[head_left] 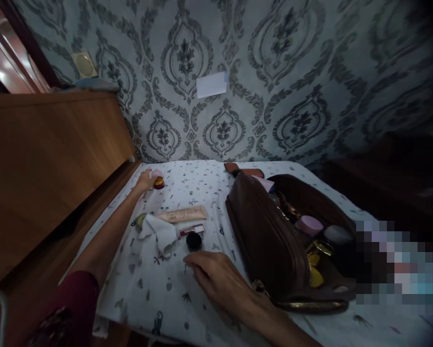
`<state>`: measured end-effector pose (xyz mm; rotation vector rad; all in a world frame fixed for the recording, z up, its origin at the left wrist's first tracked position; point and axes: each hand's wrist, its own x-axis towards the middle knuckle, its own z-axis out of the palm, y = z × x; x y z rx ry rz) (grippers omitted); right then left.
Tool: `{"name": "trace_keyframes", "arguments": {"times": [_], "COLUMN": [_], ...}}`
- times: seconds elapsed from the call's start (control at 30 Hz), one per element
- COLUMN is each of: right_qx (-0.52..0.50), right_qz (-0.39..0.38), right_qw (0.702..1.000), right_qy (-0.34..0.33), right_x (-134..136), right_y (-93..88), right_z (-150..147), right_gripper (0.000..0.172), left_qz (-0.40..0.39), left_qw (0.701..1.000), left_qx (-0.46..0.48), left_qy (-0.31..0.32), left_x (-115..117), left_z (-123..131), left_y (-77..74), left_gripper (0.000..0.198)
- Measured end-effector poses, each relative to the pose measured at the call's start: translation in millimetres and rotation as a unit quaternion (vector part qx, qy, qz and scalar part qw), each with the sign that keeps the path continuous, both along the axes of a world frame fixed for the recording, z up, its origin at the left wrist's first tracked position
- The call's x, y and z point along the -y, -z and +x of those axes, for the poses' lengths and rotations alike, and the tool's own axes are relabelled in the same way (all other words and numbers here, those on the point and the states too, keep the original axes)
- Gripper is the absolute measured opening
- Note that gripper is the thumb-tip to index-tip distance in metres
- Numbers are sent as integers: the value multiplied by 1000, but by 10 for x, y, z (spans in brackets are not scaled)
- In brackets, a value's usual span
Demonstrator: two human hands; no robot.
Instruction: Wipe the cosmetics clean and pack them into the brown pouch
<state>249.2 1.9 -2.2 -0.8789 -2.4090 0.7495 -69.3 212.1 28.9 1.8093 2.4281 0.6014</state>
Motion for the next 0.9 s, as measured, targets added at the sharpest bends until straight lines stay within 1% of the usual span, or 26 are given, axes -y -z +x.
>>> {"name": "trace_keyframes", "arguments": {"times": [0.1,0.17,0.23,0.33,0.43,0.53,0.67,0.8,0.83,0.9], "right_qx": [-40,-69,-87,-86,-61,-15,28,39,34,12], "right_qz": [-11,-10,-2,14,22,24,33,48,51,51], "right_qw": [999,997,996,995,997,999,999,998,998,998], "right_qy": [22,29,35,39,31,20,-16,-23,-22,-19], "right_x": [-111,-137,-140,-137,-136,-131,-131,-142,-144,-148], "right_y": [118,197,283,396,431,379,317,391,422,483], "right_z": [-119,-147,-141,-98,-60,-47,-60,-79,-81,-84], "right_gripper": [33,34,35,34,34,33,33,32,31,30], "left_qz": [-24,-38,-54,-79,-90,-85,-77,-78,-73,-47], "left_qw": [998,997,996,994,993,990,979,965,962,960], "left_qx": [9,6,-4,-28,-62,-107,-153,-174,-164,-86], "left_qy": [-51,-65,-69,-68,-46,16,110,183,205,262], "left_x": [-300,-447,-565,-679,-684,-560,-233,155,239,366], "left_z": [30,88,148,202,236,297,385,438,452,483], "left_y": [71,135,194,239,230,206,197,230,246,284], "left_gripper": [66,77,81,69,55,50,42,41,40,38]}}
